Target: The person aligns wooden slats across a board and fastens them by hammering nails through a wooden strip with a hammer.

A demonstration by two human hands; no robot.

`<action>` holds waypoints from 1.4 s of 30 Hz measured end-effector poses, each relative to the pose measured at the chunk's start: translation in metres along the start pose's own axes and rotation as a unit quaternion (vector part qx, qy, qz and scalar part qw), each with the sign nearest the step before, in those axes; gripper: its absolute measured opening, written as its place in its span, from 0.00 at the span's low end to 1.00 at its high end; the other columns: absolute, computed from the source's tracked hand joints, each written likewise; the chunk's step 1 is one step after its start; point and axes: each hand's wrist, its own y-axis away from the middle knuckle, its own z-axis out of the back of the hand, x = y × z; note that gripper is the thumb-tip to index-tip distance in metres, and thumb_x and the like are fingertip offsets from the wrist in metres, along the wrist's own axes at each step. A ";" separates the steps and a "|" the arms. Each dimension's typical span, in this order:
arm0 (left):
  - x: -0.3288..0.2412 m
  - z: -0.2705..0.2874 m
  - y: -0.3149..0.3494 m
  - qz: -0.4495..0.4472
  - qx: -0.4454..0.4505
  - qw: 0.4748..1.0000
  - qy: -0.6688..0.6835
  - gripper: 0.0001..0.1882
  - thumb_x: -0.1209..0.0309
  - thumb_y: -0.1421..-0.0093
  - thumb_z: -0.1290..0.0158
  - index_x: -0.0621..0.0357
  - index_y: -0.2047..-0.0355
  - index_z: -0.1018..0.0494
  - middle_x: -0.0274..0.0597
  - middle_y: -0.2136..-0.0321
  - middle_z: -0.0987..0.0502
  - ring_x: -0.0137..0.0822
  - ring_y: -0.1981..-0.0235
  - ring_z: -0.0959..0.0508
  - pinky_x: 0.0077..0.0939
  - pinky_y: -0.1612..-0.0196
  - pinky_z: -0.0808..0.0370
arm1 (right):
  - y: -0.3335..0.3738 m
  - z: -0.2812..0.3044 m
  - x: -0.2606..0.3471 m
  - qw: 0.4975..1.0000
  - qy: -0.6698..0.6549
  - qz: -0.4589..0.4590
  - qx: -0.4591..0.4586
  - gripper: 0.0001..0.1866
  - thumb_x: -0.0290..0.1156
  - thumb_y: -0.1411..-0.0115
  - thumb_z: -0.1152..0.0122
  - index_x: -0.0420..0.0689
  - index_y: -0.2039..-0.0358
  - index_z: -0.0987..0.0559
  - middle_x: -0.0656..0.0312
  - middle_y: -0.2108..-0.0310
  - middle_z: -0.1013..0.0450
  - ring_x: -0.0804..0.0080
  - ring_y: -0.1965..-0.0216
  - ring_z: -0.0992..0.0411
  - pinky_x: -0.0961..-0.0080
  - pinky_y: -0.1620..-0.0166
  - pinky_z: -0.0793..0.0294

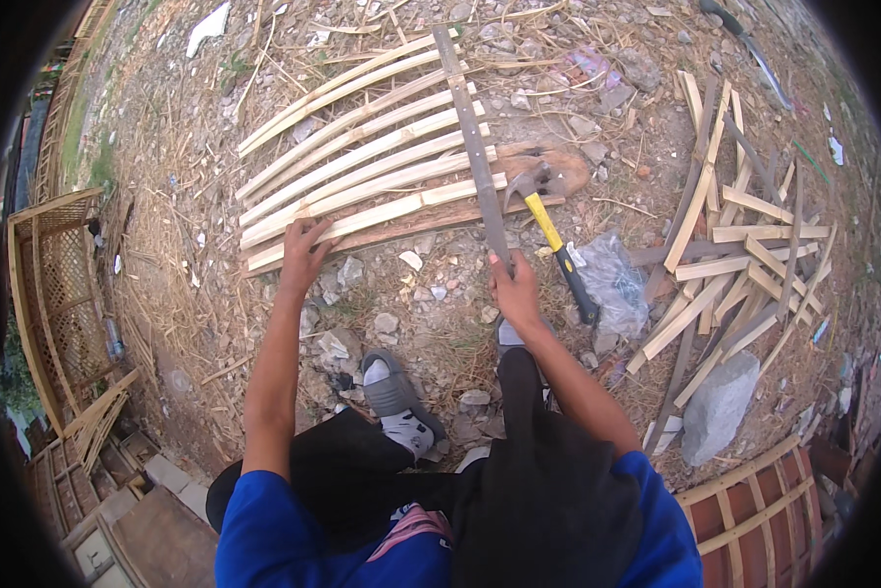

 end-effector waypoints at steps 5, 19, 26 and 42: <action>-0.016 0.000 -0.001 -0.005 -0.028 0.998 -0.061 0.21 0.64 0.48 0.35 0.51 0.53 0.22 0.41 0.62 0.26 0.44 0.57 0.28 0.39 0.53 0.33 | 0.000 0.005 0.008 1.000 0.020 -0.010 0.017 0.12 0.38 0.32 0.45 0.42 0.64 0.30 0.69 0.82 0.33 0.83 0.84 0.36 0.81 0.82 0.38; -0.116 -0.058 -0.003 0.012 0.042 0.986 -0.159 0.29 0.55 0.35 0.49 0.42 0.34 0.38 0.40 0.35 0.40 0.47 0.34 0.43 0.52 0.33 0.49 | -0.003 0.007 0.007 0.999 0.035 0.010 0.010 0.13 0.40 0.30 0.49 0.42 0.62 0.29 0.69 0.82 0.34 0.83 0.82 0.37 0.81 0.78 0.38; -0.124 -0.065 -0.006 0.021 0.048 0.986 -0.158 0.30 0.54 0.34 0.50 0.40 0.33 0.39 0.38 0.33 0.42 0.47 0.32 0.45 0.54 0.32 0.50 | -0.006 0.016 0.001 0.999 0.045 0.024 -0.003 0.13 0.39 0.30 0.50 0.42 0.63 0.29 0.69 0.82 0.35 0.82 0.82 0.37 0.80 0.77 0.37; -0.092 -0.042 0.026 0.041 0.014 0.981 -0.190 0.29 0.52 0.34 0.51 0.38 0.34 0.39 0.38 0.32 0.44 0.49 0.32 0.45 0.55 0.33 0.50 | 0.019 -0.026 0.003 1.000 0.022 -0.006 0.008 0.11 0.38 0.30 0.49 0.44 0.64 0.30 0.70 0.81 0.35 0.84 0.83 0.38 0.83 0.80 0.39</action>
